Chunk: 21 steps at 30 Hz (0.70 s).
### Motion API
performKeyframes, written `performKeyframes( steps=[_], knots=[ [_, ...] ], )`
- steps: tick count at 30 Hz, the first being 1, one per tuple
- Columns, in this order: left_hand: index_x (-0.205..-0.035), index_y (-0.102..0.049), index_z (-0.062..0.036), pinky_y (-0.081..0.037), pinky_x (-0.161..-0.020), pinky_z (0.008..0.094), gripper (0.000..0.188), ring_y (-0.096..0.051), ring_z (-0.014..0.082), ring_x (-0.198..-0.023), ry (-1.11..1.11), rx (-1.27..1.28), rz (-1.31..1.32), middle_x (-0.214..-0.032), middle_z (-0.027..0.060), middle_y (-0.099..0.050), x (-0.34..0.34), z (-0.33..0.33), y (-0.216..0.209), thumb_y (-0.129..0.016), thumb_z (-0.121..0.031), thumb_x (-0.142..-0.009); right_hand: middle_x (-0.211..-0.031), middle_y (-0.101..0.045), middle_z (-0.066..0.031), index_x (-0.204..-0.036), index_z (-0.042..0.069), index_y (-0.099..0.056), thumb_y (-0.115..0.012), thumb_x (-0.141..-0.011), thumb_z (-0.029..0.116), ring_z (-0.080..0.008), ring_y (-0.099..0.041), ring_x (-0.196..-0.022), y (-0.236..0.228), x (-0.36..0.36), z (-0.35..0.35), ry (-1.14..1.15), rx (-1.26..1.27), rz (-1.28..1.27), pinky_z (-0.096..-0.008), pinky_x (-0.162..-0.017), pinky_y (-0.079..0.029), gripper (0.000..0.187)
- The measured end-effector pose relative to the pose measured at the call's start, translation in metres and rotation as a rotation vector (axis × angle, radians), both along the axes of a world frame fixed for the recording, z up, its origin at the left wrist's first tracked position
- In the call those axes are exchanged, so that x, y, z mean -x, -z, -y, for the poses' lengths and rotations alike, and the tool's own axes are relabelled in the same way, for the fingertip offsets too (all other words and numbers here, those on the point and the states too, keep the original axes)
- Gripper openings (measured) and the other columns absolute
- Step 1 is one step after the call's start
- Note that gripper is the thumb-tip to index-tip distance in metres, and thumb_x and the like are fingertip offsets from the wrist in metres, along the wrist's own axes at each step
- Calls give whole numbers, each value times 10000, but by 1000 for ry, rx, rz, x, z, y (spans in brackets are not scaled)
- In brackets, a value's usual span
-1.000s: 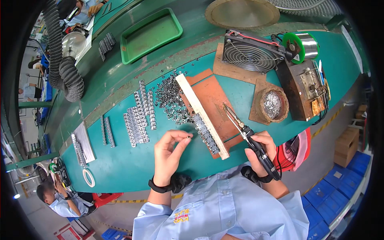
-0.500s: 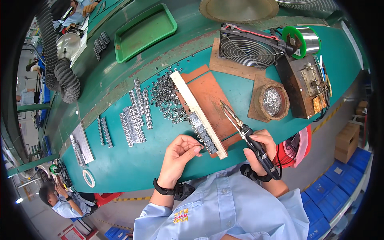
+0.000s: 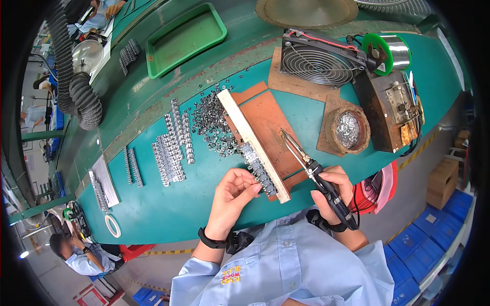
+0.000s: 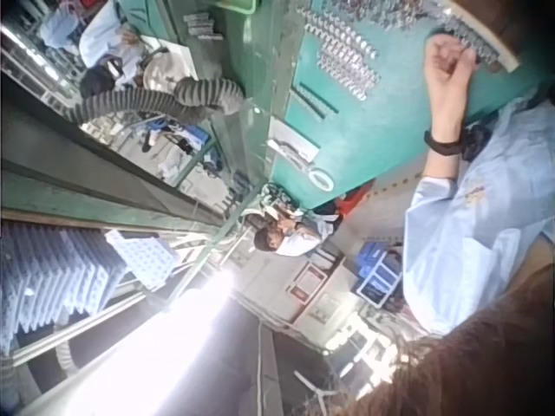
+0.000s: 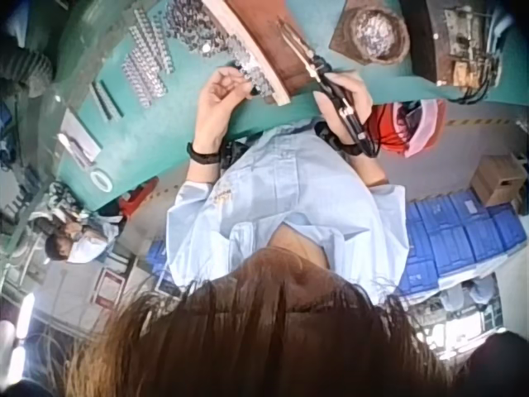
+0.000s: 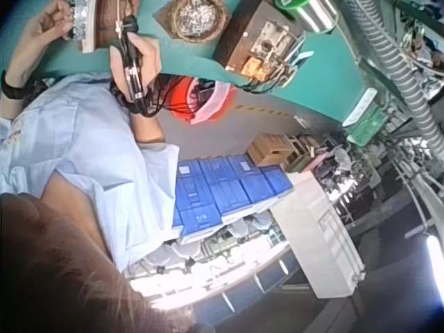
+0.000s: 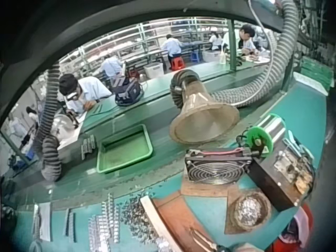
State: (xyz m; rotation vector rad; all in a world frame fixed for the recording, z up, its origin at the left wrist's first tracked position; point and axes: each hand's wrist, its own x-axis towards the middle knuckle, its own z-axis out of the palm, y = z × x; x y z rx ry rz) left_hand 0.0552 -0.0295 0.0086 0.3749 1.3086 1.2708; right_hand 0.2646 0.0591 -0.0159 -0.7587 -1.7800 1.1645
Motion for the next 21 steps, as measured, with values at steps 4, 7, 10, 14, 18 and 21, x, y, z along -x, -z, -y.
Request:
performKeyframes(
  steps=[4,7,10,14,18,21],
  knots=[
    [-925,-498,-40,-503,-714,235,158,-573,89,-783,-12,-4,58,-853,26,-581,2,1,2,-601,10,-816,-804,-504,-92,-1010,10,-494,-668,-746,106,-171,-491,-726,-1,-1,0,-7,2,7,-285,-662,-395,330],
    [-925,-501,-41,-504,-720,240,156,-577,92,-787,-14,-14,103,-857,33,-590,4,3,6,-603,8,-817,-806,-504,-93,-1011,10,-493,-663,-750,103,-171,-490,-724,-1,0,0,-13,2,10,-285,-662,-394,325],
    [-919,-504,-42,-503,-719,242,151,-585,98,-776,-4,-15,133,-844,38,-604,6,3,9,-606,3,-818,-735,-542,-98,-990,-4,-544,-717,-683,50,-168,-501,-621,-2,-1,-1,37,-3,-59,-267,-574,-399,357],
    [-904,-502,-43,-497,-712,239,141,-587,101,-757,-11,-10,143,-817,31,-607,7,4,10,-607,-1,-819,-705,-553,-94,-965,0,-553,-726,-670,80,-181,-518,-609,-13,-11,4,-47,-20,-70,-285,-577,-405,351],
    [-888,-498,-45,-490,-707,229,135,-587,98,-743,-2,-16,133,-802,29,-607,8,2,8,-608,-4,-820,-665,-575,-75,-910,15,-583,-741,-642,122,-189,-534,-566,-31,-18,3,-180,-117,-25,-303,-581,-411,329],
    [-882,-497,-47,-483,-708,224,135,-587,97,-744,-11,-28,135,-800,29,-606,7,2,9,-609,-5,-821,-646,-586,-57,-873,29,-600,-746,-625,140,-190,-540,-538,-39,-19,6,-224,-124,16,-310,-586,-414,309]
  ],
)
